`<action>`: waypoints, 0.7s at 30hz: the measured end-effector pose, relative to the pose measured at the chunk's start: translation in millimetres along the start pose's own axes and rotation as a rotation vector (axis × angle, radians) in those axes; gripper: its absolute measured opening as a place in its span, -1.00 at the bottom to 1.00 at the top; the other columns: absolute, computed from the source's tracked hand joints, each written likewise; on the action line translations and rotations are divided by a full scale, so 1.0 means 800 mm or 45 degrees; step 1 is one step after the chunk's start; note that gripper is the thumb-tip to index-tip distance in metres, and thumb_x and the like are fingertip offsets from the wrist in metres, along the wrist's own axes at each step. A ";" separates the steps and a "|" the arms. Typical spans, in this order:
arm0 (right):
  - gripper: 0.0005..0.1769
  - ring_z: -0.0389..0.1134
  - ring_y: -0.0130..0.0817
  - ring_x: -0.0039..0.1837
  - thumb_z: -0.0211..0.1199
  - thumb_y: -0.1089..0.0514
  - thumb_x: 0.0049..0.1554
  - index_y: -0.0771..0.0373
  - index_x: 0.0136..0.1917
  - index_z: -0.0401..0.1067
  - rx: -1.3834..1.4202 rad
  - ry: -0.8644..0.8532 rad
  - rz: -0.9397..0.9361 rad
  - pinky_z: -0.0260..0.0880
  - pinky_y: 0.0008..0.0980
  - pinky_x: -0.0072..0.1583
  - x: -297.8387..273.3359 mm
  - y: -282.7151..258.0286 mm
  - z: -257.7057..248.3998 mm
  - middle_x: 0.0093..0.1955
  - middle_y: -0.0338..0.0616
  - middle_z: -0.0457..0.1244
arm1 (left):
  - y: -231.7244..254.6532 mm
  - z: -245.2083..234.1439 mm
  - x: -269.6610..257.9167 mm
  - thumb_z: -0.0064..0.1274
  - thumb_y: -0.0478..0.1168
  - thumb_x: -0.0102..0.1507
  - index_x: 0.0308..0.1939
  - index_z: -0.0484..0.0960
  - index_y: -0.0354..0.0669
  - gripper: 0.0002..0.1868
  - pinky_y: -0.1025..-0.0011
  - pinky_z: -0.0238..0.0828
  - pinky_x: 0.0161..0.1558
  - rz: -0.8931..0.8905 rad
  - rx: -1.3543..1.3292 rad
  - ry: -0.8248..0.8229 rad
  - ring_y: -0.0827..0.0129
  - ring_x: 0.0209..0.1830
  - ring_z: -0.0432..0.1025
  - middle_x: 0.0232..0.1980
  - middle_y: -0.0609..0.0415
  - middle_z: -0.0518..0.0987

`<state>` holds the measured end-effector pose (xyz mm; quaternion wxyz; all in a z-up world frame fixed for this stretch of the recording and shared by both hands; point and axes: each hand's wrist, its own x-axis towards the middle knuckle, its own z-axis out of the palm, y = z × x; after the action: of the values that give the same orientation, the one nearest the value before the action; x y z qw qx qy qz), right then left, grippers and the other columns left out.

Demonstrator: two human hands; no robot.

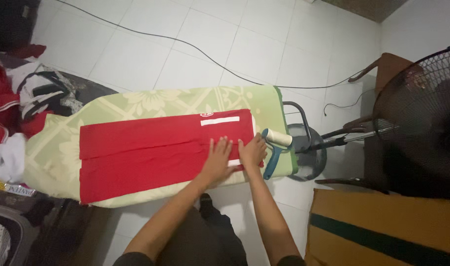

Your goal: The person folds a red t-shirt on an ironing board and places it into an open suitcase. The person then folds a second red long-sleeved shirt on the ironing board.

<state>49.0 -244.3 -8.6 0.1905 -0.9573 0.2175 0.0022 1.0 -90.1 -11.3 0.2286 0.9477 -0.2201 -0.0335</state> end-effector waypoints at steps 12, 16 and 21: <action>-0.56 0.48 -0.01 0.07 0.34 0.00 0.04 0.39 0.06 0.54 0.501 -0.578 -0.362 0.44 -0.14 0.10 0.091 0.056 0.023 0.03 0.16 0.43 | 0.061 0.042 0.003 0.27 0.20 0.10 0.56 -0.16 -0.47 0.27 -0.26 -0.49 0.52 -0.150 0.064 0.070 -0.21 0.65 -0.28 0.61 -0.47 -0.14; -0.59 0.45 -0.21 0.01 0.30 0.14 0.06 0.42 0.13 0.51 0.752 -0.706 -0.303 0.44 -0.22 0.05 0.098 0.051 0.021 0.01 0.06 0.45 | 0.074 0.053 0.011 0.31 0.09 0.08 0.57 -0.20 -0.45 0.28 -0.23 -0.49 0.54 -0.270 0.094 0.046 -0.13 0.68 -0.27 0.64 -0.40 -0.16; -0.59 0.48 -0.21 -0.03 0.29 0.15 0.07 0.45 0.14 0.51 0.842 -0.797 -0.139 0.47 -0.22 0.01 0.096 0.025 -0.005 0.00 0.10 0.45 | 0.076 0.053 0.023 0.20 -0.17 0.12 0.58 -0.17 -0.45 0.12 -0.20 -0.48 0.56 -0.329 -0.091 0.215 -0.02 0.70 -0.22 0.66 -0.29 -0.09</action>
<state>109.8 -294.3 -19.2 0.5423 -0.8083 0.0876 0.2118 -13.5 -164.5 -21.1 0.2735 0.9589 -0.0749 0.0093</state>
